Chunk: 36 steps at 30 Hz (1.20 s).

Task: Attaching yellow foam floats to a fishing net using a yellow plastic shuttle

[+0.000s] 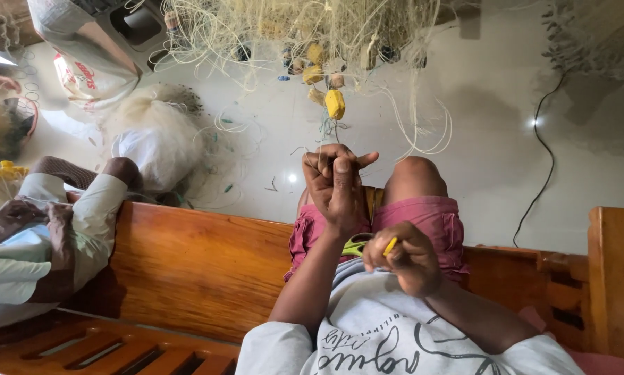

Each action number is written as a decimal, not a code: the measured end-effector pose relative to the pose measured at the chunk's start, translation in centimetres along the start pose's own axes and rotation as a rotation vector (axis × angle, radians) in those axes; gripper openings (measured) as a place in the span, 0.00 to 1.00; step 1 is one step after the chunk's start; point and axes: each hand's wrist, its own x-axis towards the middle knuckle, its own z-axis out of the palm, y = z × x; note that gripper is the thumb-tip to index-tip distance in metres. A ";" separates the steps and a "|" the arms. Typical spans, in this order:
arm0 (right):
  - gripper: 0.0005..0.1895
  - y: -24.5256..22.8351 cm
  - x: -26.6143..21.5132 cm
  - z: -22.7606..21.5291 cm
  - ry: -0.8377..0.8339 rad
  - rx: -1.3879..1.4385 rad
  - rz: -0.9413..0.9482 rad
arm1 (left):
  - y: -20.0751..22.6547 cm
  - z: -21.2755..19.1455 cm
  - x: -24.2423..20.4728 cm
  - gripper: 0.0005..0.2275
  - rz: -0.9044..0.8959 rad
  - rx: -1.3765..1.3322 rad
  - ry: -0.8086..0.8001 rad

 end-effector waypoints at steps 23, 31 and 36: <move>0.10 -10.9 10.7 4.2 -0.841 -0.547 -0.212 | 1.6 2.5 3.2 0.18 0.010 0.251 -0.111; 0.08 -12.8 16.7 -3.2 -0.412 -1.482 -0.624 | 1.7 3.2 5.1 0.17 -0.126 0.041 0.255; 0.08 -10.7 18.9 -4.9 -0.439 -1.673 -0.501 | 1.9 3.4 5.2 0.17 -0.151 0.007 0.247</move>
